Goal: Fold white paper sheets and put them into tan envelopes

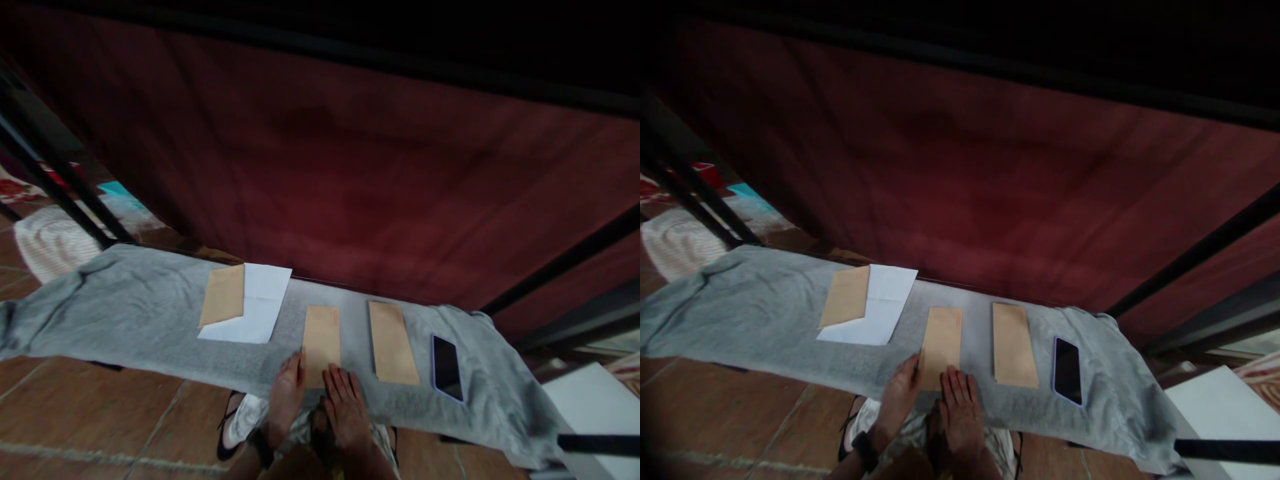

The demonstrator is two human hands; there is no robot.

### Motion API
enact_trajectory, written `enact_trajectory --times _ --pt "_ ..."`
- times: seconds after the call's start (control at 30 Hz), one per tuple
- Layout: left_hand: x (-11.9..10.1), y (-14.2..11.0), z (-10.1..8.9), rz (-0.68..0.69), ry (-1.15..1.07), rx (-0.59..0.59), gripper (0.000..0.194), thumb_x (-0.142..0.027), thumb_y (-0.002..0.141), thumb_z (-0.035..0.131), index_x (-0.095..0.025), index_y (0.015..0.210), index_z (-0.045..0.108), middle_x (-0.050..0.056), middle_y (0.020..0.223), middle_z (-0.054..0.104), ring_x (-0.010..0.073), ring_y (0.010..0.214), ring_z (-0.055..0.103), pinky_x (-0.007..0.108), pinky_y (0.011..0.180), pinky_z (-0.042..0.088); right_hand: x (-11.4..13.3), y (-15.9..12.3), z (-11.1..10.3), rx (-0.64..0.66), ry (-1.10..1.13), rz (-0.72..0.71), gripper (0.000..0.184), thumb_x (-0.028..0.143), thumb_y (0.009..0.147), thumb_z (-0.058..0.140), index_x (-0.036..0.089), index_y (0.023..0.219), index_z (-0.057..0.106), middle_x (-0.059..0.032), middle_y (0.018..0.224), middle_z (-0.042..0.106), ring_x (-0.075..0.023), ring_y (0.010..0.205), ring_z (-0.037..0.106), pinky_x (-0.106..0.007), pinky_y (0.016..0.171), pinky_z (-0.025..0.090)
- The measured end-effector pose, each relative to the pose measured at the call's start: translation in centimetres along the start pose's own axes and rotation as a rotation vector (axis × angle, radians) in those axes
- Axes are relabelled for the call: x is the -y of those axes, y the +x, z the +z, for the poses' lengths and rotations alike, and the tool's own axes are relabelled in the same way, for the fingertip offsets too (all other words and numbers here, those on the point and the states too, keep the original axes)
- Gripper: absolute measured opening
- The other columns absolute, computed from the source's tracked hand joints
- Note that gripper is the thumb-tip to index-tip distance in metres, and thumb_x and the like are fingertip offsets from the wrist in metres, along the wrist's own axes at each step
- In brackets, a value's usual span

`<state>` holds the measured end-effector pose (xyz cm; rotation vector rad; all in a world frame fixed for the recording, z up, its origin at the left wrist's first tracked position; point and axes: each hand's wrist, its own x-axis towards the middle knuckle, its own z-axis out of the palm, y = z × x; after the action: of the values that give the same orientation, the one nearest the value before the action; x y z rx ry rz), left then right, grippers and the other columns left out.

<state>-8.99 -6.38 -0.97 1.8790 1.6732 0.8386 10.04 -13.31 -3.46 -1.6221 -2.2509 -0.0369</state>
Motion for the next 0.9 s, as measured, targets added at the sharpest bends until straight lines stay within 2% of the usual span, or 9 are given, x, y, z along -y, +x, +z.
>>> enact_trajectory --times 0.03,0.1,0.2,0.33,0.43,0.53,0.67,0.77,0.9 --pt "0.0 0.4 0.5 0.09 0.038 -0.03 0.041 -0.023 0.096 0.04 -0.019 0.13 0.063 0.011 0.114 0.073 0.0251 0.106 0.069 0.041 0.094 0.056 0.0 0.0 0.0 -0.002 -0.01 -0.001 0.06 0.028 0.105 0.042 0.026 0.162 0.023 -0.0045 0.162 0.04 -0.0232 0.147 0.042 -0.047 0.125 0.027" --pt "-0.2 1.6 1.6 0.205 0.086 -0.016 0.043 -0.024 0.098 0.042 -0.02 0.136 0.06 0.012 0.131 0.068 0.0246 0.123 0.063 0.041 0.104 0.052 0.1 0.1 -0.1 -0.003 -0.019 -0.01 0.061 0.027 0.105 0.042 0.025 0.163 0.023 -0.0052 0.161 0.041 -0.0239 0.147 0.043 -0.047 0.125 0.026" --pt "-1.0 4.4 3.5 0.349 0.287 0.035 0.049 -0.035 0.102 0.043 -0.015 0.146 0.052 0.015 0.154 0.05 0.0295 0.146 0.042 0.048 0.118 0.039 0.1 0.3 -0.3 0.011 -0.033 -0.016 0.063 0.027 0.104 0.044 0.024 0.163 0.023 -0.0062 0.16 0.044 -0.0244 0.145 0.045 -0.046 0.125 0.025" --pt "-1.6 8.7 5.0 0.381 0.49 0.118 0.054 -0.04 0.105 0.038 -0.017 0.153 0.044 0.012 0.163 0.039 0.0303 0.152 0.032 0.053 0.124 0.026 0.0 0.3 -0.7 0.023 -0.052 -0.041 0.066 0.025 0.103 0.045 0.022 0.163 0.019 -0.0067 0.163 0.038 -0.0236 0.148 0.041 -0.045 0.125 0.025" --pt "-1.8 11.4 5.7 0.397 0.521 0.205 0.056 -0.043 0.105 0.036 -0.022 0.157 0.039 0.008 0.165 0.035 0.0301 0.154 0.028 0.054 0.125 0.02 0.0 0.3 -0.8 0.027 -0.05 -0.05 0.067 0.023 0.103 0.044 0.022 0.164 0.017 -0.0071 0.166 0.033 -0.0236 0.151 0.036 -0.047 0.126 0.025" --pt "-1.9 13.3 6.6 0.394 0.509 0.218 0.057 -0.045 0.106 0.031 -0.024 0.159 0.036 0.007 0.166 0.034 0.0305 0.156 0.023 0.057 0.125 0.016 0.0 0.3 -0.9 0.057 -0.044 -0.051 0.068 0.022 0.102 0.045 0.021 0.164 0.017 -0.0073 0.166 0.032 -0.0245 0.151 0.034 -0.049 0.126 0.026" --pt "-1.8 14.6 7.7 0.406 0.486 0.222 0.059 -0.043 0.106 0.026 -0.02 0.16 0.033 0.009 0.166 0.033 0.0316 0.156 0.02 0.061 0.125 0.011 -0.1 0.3 -1.0 0.077 -0.035 -0.051 0.07 0.021 0.101 0.047 0.022 0.164 0.016 -0.0068 0.167 0.03 -0.0248 0.152 0.033 -0.049 0.126 0.027" --pt "-1.7 14.8 7.9 0.465 0.464 0.25 0.058 -0.04 0.105 0.027 -0.019 0.16 0.033 0.009 0.165 0.035 0.0265 0.156 0.022 0.054 0.127 0.012 -0.1 0.3 -0.9 0.076 -0.023 -0.055 0.07 0.021 0.1 0.047 0.021 0.164 0.017 -0.0072 0.167 0.031 -0.0251 0.152 0.033 -0.049 0.126 0.027" --pt "-1.6 13.8 7.2 0.555 0.438 0.291 0.056 -0.039 0.105 0.032 -0.02 0.157 0.037 0.007 0.164 0.038 0.0219 0.154 0.028 0.046 0.127 0.016 -0.1 0.2 -1.0 0.082 0.003 -0.039 0.07 0.023 0.1 0.048 0.022 0.164 0.019 -0.0073 0.166 0.032 -0.026 0.151 0.034 -0.05 0.126 0.026"
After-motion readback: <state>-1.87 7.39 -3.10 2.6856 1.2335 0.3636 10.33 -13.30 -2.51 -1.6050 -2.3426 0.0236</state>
